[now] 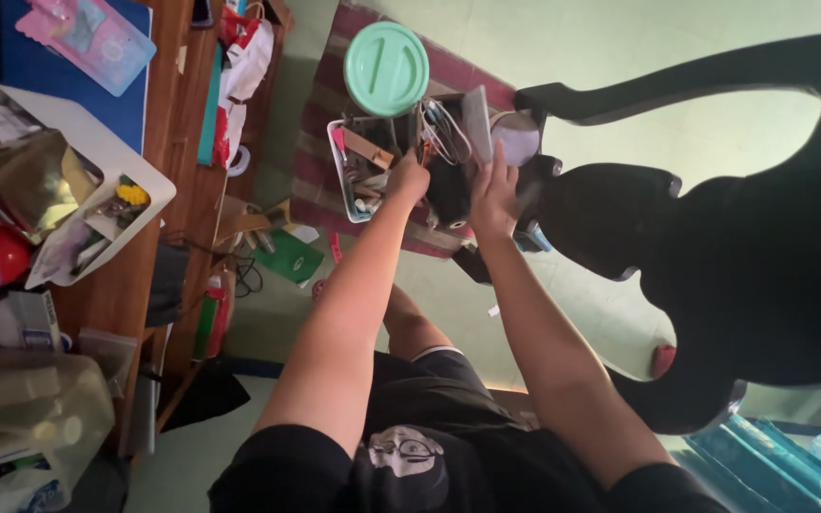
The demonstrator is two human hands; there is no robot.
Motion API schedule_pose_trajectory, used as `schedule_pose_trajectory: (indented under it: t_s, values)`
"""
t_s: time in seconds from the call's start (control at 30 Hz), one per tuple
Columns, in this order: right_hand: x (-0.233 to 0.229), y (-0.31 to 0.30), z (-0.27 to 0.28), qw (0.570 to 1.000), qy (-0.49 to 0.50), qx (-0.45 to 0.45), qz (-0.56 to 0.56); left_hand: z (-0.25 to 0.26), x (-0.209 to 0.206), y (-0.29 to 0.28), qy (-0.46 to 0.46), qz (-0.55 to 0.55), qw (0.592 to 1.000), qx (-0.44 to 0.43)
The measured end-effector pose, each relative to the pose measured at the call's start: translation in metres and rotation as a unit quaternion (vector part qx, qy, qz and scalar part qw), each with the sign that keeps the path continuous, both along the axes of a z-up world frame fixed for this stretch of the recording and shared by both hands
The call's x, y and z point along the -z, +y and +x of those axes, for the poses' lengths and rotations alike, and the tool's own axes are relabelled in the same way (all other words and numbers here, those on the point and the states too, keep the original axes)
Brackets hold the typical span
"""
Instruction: The recorder is seen organizing various items on a cluttered desk, including containers, trays, and papers, and briefly picks up a broom.
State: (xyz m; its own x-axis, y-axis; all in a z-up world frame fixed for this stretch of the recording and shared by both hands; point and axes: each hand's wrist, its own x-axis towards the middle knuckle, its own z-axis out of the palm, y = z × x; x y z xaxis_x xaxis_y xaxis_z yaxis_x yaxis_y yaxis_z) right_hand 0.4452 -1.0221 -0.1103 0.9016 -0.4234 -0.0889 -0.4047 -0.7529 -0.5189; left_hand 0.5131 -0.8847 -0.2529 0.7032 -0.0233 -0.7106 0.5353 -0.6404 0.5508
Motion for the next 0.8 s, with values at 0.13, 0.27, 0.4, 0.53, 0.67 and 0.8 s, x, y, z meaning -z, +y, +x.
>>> schedule_pose_trajectory:
  t_s: [0.13,0.27,0.4,0.53,0.67,0.8]
  values:
    - [0.017,-0.01,0.006,0.986,0.166,0.032,0.007,-0.03,0.01,0.012,-0.011,-0.015,0.999,-0.034]
    - [0.002,-0.014,0.023,0.998,0.036,0.044,0.006,-0.06,-0.038,0.045,-0.066,-0.025,0.995,-0.074]
    - [-0.061,0.014,0.065,0.965,-0.218,0.041,0.137,-0.099,-0.069,0.104,0.053,-0.184,0.96,-0.202]
    - [-0.127,0.095,0.088,0.935,-0.274,-0.074,0.211,-0.143,-0.048,0.17,-0.095,-0.211,0.955,-0.186]
    - [-0.191,0.215,0.051,0.903,-0.173,-0.22,0.325,-0.166,-0.106,0.222,-0.245,-0.094,0.953,-0.154]
    - [-0.177,0.308,0.011,0.822,0.017,-0.436,0.367,-0.19,-0.202,0.287,-0.159,-0.264,0.913,-0.267]
